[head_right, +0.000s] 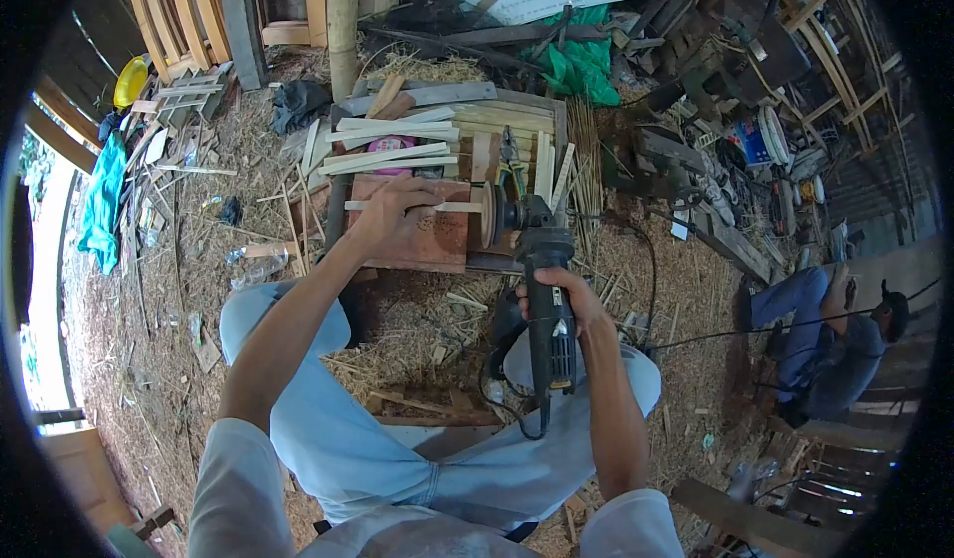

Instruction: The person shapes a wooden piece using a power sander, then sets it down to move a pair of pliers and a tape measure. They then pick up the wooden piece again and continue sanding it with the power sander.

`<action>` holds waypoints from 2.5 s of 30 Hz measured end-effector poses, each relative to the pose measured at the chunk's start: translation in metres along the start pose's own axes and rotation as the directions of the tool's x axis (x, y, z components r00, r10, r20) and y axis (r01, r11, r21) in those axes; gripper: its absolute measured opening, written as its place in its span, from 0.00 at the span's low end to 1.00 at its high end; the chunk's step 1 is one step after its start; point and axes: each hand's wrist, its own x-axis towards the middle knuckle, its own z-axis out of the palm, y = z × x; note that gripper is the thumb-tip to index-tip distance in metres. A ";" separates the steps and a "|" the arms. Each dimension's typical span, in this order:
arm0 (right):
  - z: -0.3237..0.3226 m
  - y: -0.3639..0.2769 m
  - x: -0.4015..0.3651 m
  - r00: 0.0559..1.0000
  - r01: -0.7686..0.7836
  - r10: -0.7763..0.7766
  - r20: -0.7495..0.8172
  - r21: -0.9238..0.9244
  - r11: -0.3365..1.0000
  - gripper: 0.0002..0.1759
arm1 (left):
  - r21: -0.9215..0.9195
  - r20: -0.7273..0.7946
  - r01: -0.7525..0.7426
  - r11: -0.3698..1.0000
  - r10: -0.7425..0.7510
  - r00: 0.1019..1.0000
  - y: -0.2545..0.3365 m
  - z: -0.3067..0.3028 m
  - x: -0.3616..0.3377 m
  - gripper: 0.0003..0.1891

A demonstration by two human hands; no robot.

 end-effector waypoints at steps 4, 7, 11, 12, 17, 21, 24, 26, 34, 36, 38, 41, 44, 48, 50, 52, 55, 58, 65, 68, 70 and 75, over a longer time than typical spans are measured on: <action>0.003 -0.001 -0.002 0.999 0.036 -0.037 -0.025 -0.029 0.999 0.21 | -0.018 0.020 -0.003 1.000 0.003 1.000 -0.002 0.003 -0.001 0.11; 0.007 -0.005 -0.002 0.997 0.069 -0.071 -0.024 -0.052 0.996 0.19 | 0.041 0.016 -0.060 0.997 0.059 0.998 -0.001 0.001 0.000 0.12; 0.016 -0.014 -0.011 0.982 0.186 -0.183 0.051 -0.053 0.981 0.20 | 0.233 0.024 -0.194 0.953 0.193 0.981 0.022 -0.012 0.007 0.13; 0.019 -0.016 -0.014 0.978 0.209 -0.208 0.031 -0.031 0.977 0.20 | 0.255 0.032 -0.221 0.941 0.221 0.975 0.035 -0.021 0.014 0.13; 0.021 -0.033 -0.024 0.935 0.353 -0.351 -0.044 0.103 0.930 0.21 | 0.005 -0.212 -0.026 1.000 0.026 0.977 0.071 -0.048 0.023 0.11; 0.018 -0.037 -0.025 0.935 0.351 -0.355 -0.002 0.153 0.924 0.21 | -0.455 -0.433 0.179 0.872 -0.393 0.811 0.064 -0.034 0.018 0.09; 0.021 -0.033 -0.026 0.935 0.354 -0.354 -0.022 0.119 0.928 0.20 | -0.729 -0.473 0.145 0.669 -0.645 0.601 0.033 -0.003 0.010 0.09; 0.011 -0.027 -0.016 0.944 0.328 -0.329 -0.003 0.111 0.938 0.20 | -0.918 -0.365 0.058 0.392 -0.894 0.260 0.028 0.016 0.008 0.10; 0.021 -0.018 -0.025 0.954 0.297 -0.299 0.016 0.097 0.950 0.18 | -0.172 -0.531 0.498 0.850 -0.506 0.680 0.053 0.011 -0.033 0.12; 0.015 -0.011 -0.019 0.951 0.300 -0.306 0.046 0.097 0.949 0.18 | 0.041 -0.462 0.332 0.942 -0.277 0.842 0.057 -0.001 -0.013 0.12; 0.012 -0.006 -0.016 0.959 0.279 -0.283 0.038 0.075 0.957 0.18 | 0.219 -0.338 0.128 0.967 -0.048 0.940 0.047 -0.002 0.001 0.12; 0.015 -0.003 -0.014 0.968 0.240 -0.244 0.059 0.064 0.969 0.18 | 0.302 -0.109 -0.057 0.952 0.094 0.990 0.007 0.009 0.003 0.14; 0.018 0.000 -0.009 0.985 0.172 -0.173 0.023 0.056 0.984 0.18 | 0.218 -0.158 -0.019 0.976 0.054 0.986 0.009 0.010 0.004 0.13; 0.018 0.003 0.000 0.990 0.137 -0.137 0.025 0.006 0.991 0.20 | 0.166 -0.215 0.003 0.986 0.033 0.976 0.002 0.020 -0.002 0.12; 0.017 0.006 0.002 0.994 0.100 -0.100 0.032 0.004 0.995 0.20 | 0.142 -0.210 -0.023 0.990 0.053 0.976 0.000 0.019 -0.002 0.13; 0.021 0.004 0.000 0.996 0.087 -0.087 0.007 -0.019 0.996 0.21 | 0.130 -0.209 -0.019 0.991 0.046 0.977 0.004 0.017 -0.003 0.12; 0.018 0.004 0.003 0.997 0.072 -0.072 -0.004 -0.032 0.997 0.20 | 0.099 -0.166 0.002 0.995 0.014 0.986 0.005 0.014 -0.003 0.09; 0.019 0.003 0.001 0.996 0.084 -0.086 -0.030 -0.042 0.996 0.20 | 0.088 -0.164 -0.022 0.996 0.036 0.986 0.006 0.014 -0.004 0.10; 0.010 0.001 -0.001 0.998 0.054 -0.055 -0.018 -0.058 0.997 0.20 | 0.079 -0.168 0.012 0.997 0.002 0.986 0.005 0.015 -0.005 0.11; 0.009 -0.001 0.000 0.999 0.012 -0.013 -0.032 -0.047 0.999 0.20 | 0.067 -0.156 0.003 0.998 0.008 0.988 0.008 0.014 -0.004 0.09; 0.011 -0.002 -0.001 0.999 0.005 -0.007 -0.043 -0.042 0.999 0.20 | 0.087 -0.153 -0.011 0.996 0.025 0.988 0.009 0.013 -0.005 0.09; 0.012 -0.006 -0.001 0.999 0.029 -0.030 -0.015 -0.033 0.999 0.21 | 0.107 -0.173 -0.023 0.994 0.042 0.984 0.003 0.016 -0.005 0.09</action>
